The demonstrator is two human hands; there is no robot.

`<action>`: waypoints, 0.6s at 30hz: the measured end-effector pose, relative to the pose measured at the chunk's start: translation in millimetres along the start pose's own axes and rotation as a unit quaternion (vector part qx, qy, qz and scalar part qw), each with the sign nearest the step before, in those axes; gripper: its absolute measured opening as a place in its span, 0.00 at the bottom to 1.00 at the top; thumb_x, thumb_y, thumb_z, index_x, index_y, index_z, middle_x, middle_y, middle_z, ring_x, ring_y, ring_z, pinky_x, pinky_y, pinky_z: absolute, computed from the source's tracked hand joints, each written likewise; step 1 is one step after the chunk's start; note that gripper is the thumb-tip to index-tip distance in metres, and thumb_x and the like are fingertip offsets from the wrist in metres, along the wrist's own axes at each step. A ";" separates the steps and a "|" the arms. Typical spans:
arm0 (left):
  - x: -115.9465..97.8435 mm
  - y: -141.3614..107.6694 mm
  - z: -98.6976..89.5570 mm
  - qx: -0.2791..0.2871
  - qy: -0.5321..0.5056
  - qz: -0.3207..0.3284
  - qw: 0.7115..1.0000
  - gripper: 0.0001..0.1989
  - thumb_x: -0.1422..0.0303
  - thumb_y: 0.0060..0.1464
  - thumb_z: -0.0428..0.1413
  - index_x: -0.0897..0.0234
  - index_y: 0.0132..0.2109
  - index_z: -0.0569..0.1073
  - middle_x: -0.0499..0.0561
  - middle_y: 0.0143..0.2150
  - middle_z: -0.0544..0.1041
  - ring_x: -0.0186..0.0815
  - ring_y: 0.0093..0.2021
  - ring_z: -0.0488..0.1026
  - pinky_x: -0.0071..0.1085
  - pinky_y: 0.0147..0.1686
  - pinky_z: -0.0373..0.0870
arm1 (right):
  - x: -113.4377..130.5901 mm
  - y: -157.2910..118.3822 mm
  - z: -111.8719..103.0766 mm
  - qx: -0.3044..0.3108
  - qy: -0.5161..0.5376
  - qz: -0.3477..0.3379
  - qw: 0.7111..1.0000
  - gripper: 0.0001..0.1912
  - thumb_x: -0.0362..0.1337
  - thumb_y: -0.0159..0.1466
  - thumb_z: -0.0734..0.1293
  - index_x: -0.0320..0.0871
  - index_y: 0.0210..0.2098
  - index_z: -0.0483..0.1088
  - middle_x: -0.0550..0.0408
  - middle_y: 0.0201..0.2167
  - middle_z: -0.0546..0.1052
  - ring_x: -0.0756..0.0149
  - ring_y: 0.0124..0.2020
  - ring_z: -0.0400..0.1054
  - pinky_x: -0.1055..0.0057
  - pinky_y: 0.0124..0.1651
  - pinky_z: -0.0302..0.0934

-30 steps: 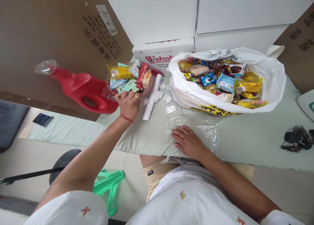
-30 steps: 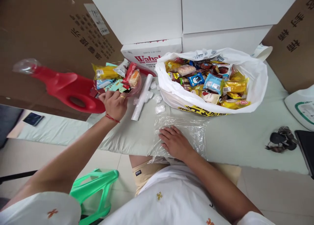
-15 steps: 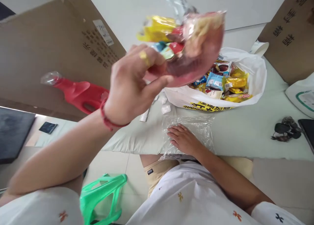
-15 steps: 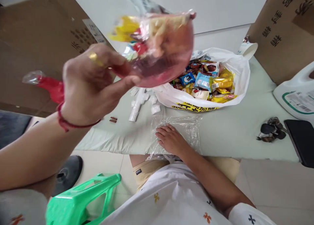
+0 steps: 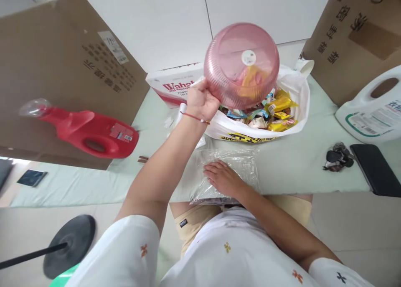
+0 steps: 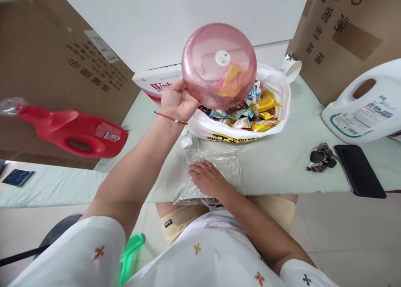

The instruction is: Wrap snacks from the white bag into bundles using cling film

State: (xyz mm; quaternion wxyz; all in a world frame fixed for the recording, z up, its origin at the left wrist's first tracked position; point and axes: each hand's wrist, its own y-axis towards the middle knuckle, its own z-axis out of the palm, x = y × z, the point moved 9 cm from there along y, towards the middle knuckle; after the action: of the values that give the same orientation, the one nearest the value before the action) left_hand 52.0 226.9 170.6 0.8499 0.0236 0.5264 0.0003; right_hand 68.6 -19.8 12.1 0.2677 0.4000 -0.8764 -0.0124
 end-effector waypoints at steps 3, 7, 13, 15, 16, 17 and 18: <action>-13.3 -17.4 0.0 0.019 -0.036 -0.022 0.999 0.21 0.70 0.73 0.39 0.66 0.51 0.77 0.57 0.52 0.83 0.42 0.67 0.73 0.45 0.68 0.70 | -0.2 -0.2 -0.2 0.002 0.002 0.000 1.000 0.17 0.37 0.76 0.62 0.44 0.61 0.74 0.49 0.67 0.74 0.60 0.70 0.63 0.52 0.78 0.50; -53.3 -43.8 3.8 0.014 0.018 0.029 0.999 0.23 0.71 0.73 0.36 0.64 0.56 0.76 0.56 0.53 0.82 0.39 0.67 0.73 0.43 0.67 0.72 | -0.2 0.8 0.5 0.007 0.012 0.002 1.000 0.18 0.36 0.76 0.62 0.45 0.62 0.74 0.49 0.67 0.74 0.60 0.70 0.63 0.51 0.78 0.49; -90.7 -95.4 -4.6 -0.017 0.189 0.118 0.975 0.23 0.63 0.74 0.36 0.59 0.54 0.75 0.55 0.56 0.80 0.44 0.69 0.69 0.45 0.66 0.72 | -9.9 11.1 -14.6 -0.021 0.178 0.021 0.984 0.23 0.43 0.76 0.62 0.40 0.66 0.70 0.43 0.70 0.70 0.58 0.71 0.63 0.53 0.76 0.54; -89.6 -115.3 -18.1 -0.058 0.261 0.106 0.958 0.23 0.59 0.73 0.36 0.56 0.55 0.75 0.54 0.59 0.79 0.45 0.70 0.69 0.46 0.65 0.73 | -23.6 15.8 -25.4 -0.057 0.287 0.056 0.955 0.26 0.47 0.78 0.58 0.41 0.67 0.68 0.44 0.70 0.70 0.61 0.71 0.63 0.58 0.75 0.57; -87.9 -125.6 -25.6 -0.080 0.296 0.095 0.947 0.25 0.58 0.73 0.35 0.54 0.56 0.75 0.54 0.59 0.78 0.46 0.70 0.69 0.47 0.64 0.73 | -31.6 18.0 -29.4 -0.072 0.338 0.078 0.935 0.27 0.50 0.79 0.55 0.42 0.68 0.67 0.45 0.70 0.70 0.63 0.71 0.63 0.59 0.74 0.58; -85.4 -136.0 -32.9 -0.101 0.326 0.081 0.937 0.27 0.57 0.73 0.33 0.53 0.58 0.74 0.54 0.59 0.78 0.46 0.70 0.69 0.49 0.63 0.74 | -39.1 20.1 -32.5 -0.084 0.379 0.099 0.916 0.29 0.52 0.79 0.51 0.43 0.69 0.66 0.47 0.70 0.70 0.64 0.71 0.64 0.60 0.73 0.59; -82.2 -146.6 -39.9 -0.119 0.348 0.067 0.928 0.29 0.56 0.73 0.31 0.53 0.59 0.74 0.55 0.58 0.79 0.47 0.69 0.69 0.51 0.62 0.75 | -45.5 22.1 -35.4 -0.095 0.406 0.115 0.901 0.32 0.53 0.79 0.48 0.43 0.71 0.64 0.47 0.70 0.70 0.65 0.71 0.65 0.60 0.72 0.60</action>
State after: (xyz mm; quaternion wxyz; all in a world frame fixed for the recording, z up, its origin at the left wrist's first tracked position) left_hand -23.9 79.9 220.5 0.6080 -0.0438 0.7823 0.1283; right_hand 94.7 34.2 26.7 0.6369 0.2391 -0.7262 0.0988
